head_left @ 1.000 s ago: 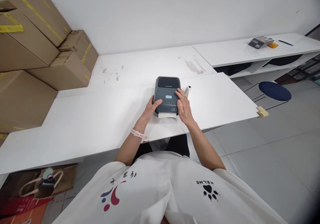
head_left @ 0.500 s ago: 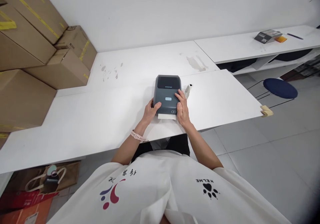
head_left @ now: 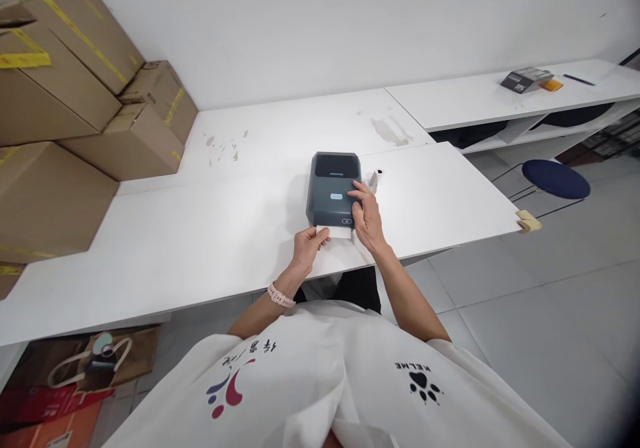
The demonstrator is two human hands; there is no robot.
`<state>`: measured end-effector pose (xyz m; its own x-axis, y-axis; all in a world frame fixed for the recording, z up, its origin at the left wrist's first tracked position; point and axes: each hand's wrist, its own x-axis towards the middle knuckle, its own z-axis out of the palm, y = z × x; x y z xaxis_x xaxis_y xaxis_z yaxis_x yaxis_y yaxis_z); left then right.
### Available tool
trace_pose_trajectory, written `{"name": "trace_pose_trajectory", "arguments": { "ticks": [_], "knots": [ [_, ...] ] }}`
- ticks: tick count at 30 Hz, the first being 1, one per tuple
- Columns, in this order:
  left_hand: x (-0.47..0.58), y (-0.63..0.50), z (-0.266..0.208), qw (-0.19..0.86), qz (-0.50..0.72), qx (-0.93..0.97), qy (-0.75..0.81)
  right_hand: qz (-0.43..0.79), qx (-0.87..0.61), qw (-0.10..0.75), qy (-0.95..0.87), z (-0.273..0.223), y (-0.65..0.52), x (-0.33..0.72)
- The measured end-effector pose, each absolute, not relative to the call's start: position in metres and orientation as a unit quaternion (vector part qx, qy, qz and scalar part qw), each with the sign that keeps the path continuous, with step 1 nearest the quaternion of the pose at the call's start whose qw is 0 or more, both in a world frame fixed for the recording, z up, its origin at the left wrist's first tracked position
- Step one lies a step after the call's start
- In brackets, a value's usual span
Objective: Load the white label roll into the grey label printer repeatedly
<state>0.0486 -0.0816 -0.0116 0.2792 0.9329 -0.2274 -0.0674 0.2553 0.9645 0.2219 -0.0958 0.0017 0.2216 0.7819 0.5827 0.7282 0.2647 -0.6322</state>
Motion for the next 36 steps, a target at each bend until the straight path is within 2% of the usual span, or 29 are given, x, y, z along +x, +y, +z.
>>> {"name": "trace_pose_trajectory", "arguments": {
  "ticks": [5,10,13,16,21,29,36],
  "knots": [
    [0.043,-0.081,-0.026,0.616,0.386,0.507,0.463,-0.07,-0.645,0.334,-0.684,0.019,-0.1,0.22],
    [0.038,-0.084,-0.028,0.582,0.386,0.547,0.463,-0.102,-0.651,0.294,-0.692,0.022,-0.099,0.215],
    [0.03,-0.083,-0.017,0.508,0.442,0.551,0.492,-0.059,-0.661,0.32,-0.676,0.013,-0.104,0.216],
    [0.024,-0.074,-0.005,0.45,0.481,0.561,0.501,0.022,-0.684,0.4,-0.61,-0.002,-0.114,0.219],
    [0.028,-0.058,0.001,0.475,0.426,0.623,0.452,0.124,-0.699,0.47,-0.524,-0.018,-0.124,0.223],
    [0.034,-0.062,0.006,0.508,0.459,0.584,0.436,0.106,-0.675,0.493,-0.539,-0.019,-0.122,0.221],
    [0.044,-0.007,0.047,0.508,0.511,0.592,0.362,0.036,-0.639,0.498,-0.585,0.038,-0.084,0.238]
  ]
}}
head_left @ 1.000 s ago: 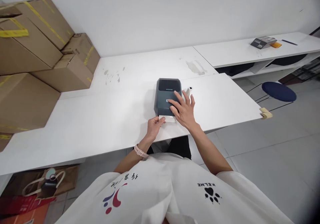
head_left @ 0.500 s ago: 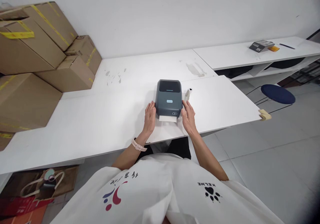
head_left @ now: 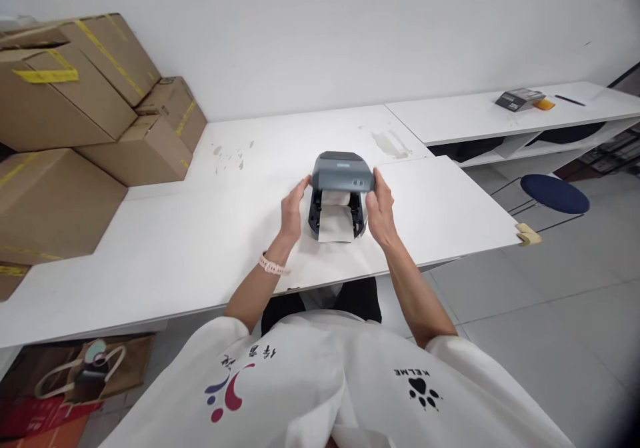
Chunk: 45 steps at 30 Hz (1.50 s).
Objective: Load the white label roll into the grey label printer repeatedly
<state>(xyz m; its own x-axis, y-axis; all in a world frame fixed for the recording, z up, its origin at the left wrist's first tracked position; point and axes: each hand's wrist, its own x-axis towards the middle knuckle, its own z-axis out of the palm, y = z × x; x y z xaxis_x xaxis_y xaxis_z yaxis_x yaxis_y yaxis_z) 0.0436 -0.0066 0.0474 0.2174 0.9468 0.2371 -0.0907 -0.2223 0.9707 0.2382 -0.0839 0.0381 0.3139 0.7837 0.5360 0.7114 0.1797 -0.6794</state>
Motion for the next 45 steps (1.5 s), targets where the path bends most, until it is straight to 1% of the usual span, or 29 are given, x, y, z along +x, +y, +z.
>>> {"name": "trace_pose_trajectory", "arguments": {
  "ticks": [3,7,10,14,17,19,20,21,23,25,26,28,30,32,34,36,40,42,45],
  "knots": [
    [0.054,0.029,0.047,0.452,0.496,0.612,0.418,-0.021,-0.633,0.495,-0.595,0.068,-0.041,0.251],
    [0.063,0.05,0.029,0.363,0.348,0.671,0.545,-0.08,-0.634,0.47,-0.609,0.089,0.023,0.274],
    [0.066,0.05,0.02,0.359,0.272,0.688,0.569,-0.087,-0.642,0.442,-0.62,0.095,0.064,0.294],
    [0.07,0.049,0.019,0.356,0.257,0.7,0.563,-0.069,-0.628,0.44,-0.638,0.106,0.084,0.306],
    [0.071,0.051,0.018,0.35,0.269,0.701,0.561,-0.093,-0.613,0.47,-0.628,0.116,0.065,0.295],
    [0.072,0.052,0.016,0.355,0.278,0.696,0.559,-0.095,-0.6,0.462,-0.646,0.116,0.046,0.282],
    [0.072,0.053,0.015,0.355,0.279,0.696,0.558,-0.079,-0.595,0.431,-0.674,0.113,0.037,0.276],
    [0.073,0.053,0.015,0.351,0.277,0.699,0.558,-0.051,-0.591,0.381,-0.709,0.108,0.031,0.271],
    [0.074,0.053,0.015,0.335,0.268,0.713,0.555,0.019,-0.598,0.242,-0.763,0.093,0.026,0.264],
    [0.075,0.053,0.015,0.319,0.261,0.726,0.55,0.08,-0.619,0.101,-0.775,0.076,0.032,0.259],
    [0.075,0.052,0.016,0.313,0.259,0.73,0.55,0.1,-0.628,0.045,-0.77,0.069,0.036,0.257],
    [0.076,0.052,0.016,0.311,0.26,0.728,0.553,0.121,-0.636,-0.024,-0.762,0.058,0.046,0.252],
    [0.076,0.052,0.015,0.318,0.265,0.721,0.556,0.126,-0.631,-0.042,-0.764,0.056,0.052,0.249],
    [0.075,0.052,0.013,0.329,0.276,0.713,0.555,0.148,-0.616,-0.026,-0.773,0.064,0.052,0.25],
    [0.074,0.053,0.01,0.343,0.288,0.707,0.547,0.194,-0.588,0.02,-0.785,0.079,0.043,0.26],
    [0.074,0.054,0.008,0.359,0.303,0.7,0.537,0.243,-0.551,0.104,-0.792,0.096,0.027,0.28],
    [0.073,0.053,0.005,0.394,0.333,0.674,0.528,0.315,-0.503,0.323,-0.737,0.114,-0.02,0.34],
    [0.074,0.052,0.004,0.409,0.34,0.663,0.527,0.337,-0.505,0.415,-0.677,0.106,-0.045,0.373],
    [0.074,0.052,0.002,0.415,0.343,0.658,0.526,0.359,-0.529,0.498,-0.586,0.074,-0.073,0.414]
  ]
}}
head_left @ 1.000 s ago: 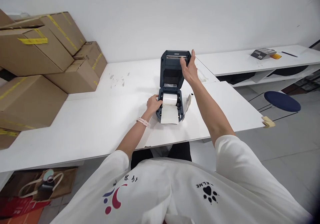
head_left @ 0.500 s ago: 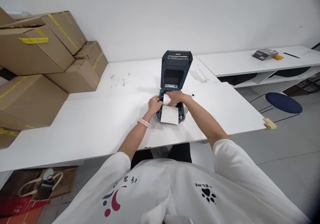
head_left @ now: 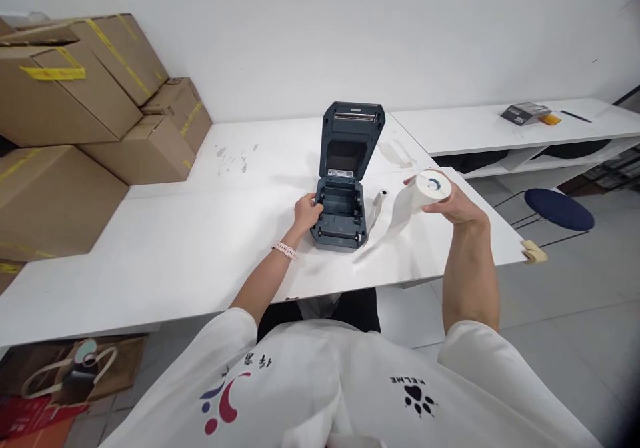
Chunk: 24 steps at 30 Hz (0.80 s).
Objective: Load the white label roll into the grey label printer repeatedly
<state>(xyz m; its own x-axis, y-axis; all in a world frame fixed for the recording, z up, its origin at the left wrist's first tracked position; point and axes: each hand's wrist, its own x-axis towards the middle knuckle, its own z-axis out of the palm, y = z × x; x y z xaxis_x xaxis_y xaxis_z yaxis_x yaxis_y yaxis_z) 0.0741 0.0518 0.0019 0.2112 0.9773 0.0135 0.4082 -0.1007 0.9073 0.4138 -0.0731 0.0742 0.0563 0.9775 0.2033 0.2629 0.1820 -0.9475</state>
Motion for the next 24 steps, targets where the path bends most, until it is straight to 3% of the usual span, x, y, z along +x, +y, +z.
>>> {"name": "trace_pose_trajectory", "arguments": {
  "ticks": [4,9,14,18,21,24],
  "knots": [
    [0.075,0.054,-0.001,0.407,0.349,0.661,0.524,0.374,-0.587,0.547,-0.466,0.018,-0.083,0.441],
    [0.075,0.055,-0.003,0.406,0.35,0.662,0.524,0.393,-0.644,0.533,-0.384,-0.023,-0.065,0.437],
    [0.074,0.054,-0.002,0.416,0.351,0.661,0.517,0.407,-0.634,0.479,-0.451,-0.009,-0.066,0.444],
    [0.074,0.053,-0.001,0.411,0.351,0.66,0.521,0.29,-0.62,0.501,-0.53,0.037,-0.061,0.457],
    [0.075,0.054,-0.002,0.409,0.351,0.659,0.525,0.211,-0.687,0.352,-0.6,0.067,-0.028,0.439],
    [0.075,0.054,-0.003,0.413,0.351,0.656,0.524,0.142,-0.764,0.05,-0.627,0.077,0.017,0.395]
  ]
}}
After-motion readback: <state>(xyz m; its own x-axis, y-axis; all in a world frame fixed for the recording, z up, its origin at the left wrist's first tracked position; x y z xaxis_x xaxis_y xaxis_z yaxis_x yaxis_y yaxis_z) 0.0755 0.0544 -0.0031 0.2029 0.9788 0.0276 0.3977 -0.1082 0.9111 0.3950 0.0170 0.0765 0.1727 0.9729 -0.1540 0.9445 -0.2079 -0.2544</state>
